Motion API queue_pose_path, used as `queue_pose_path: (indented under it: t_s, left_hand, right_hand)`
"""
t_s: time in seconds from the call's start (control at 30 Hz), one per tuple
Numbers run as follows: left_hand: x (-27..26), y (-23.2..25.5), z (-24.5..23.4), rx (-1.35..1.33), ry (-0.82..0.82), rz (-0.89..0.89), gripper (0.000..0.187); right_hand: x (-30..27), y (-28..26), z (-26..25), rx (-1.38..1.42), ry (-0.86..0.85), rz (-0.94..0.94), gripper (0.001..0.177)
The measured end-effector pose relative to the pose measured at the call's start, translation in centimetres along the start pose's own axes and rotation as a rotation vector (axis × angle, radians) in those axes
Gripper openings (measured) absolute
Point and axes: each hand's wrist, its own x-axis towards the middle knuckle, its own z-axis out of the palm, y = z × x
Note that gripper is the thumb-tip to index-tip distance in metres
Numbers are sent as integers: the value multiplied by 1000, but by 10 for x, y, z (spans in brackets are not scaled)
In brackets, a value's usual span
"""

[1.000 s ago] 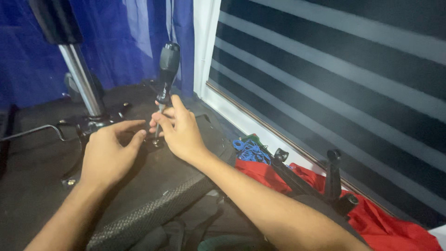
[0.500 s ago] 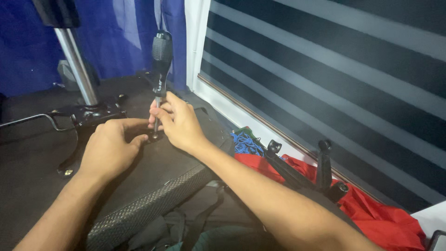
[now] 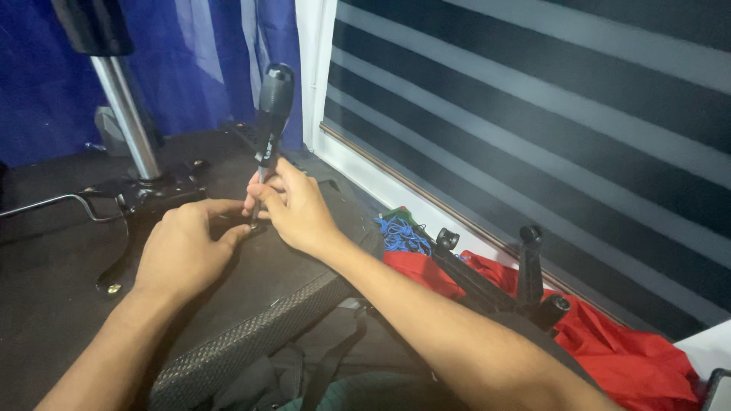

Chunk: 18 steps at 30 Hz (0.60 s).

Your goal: The person uses a screwdriver to tighten screws on a black metal frame and base of a chair. The person adjusts the chair's height mechanism and secures the base to the seat.

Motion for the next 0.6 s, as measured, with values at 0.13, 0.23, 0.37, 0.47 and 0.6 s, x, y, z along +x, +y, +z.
queue_pose_path:
  t_s: [0.13,0.23,0.37,0.47,0.6]
  left_hand:
    - [-1,5,-1,-9,7,10,46]
    - [-1,7,-1,2,20,23,49]
    - [-1,6,-2,8,-1,-12,49]
    - [-1,5,1,21,34,24,46]
    - [1,1,1,45,38,22,46]
  right_hand:
    - [0,0,2,72,7,-42,10]
    - [-1,-2,3,-13,15,-64,10]
    - [0,-5,3,-13,8,-7,11]
    - [-2,-7,3,-58,-21,13,10]
    - [-2,-5,5,-40,-27,-39,9]
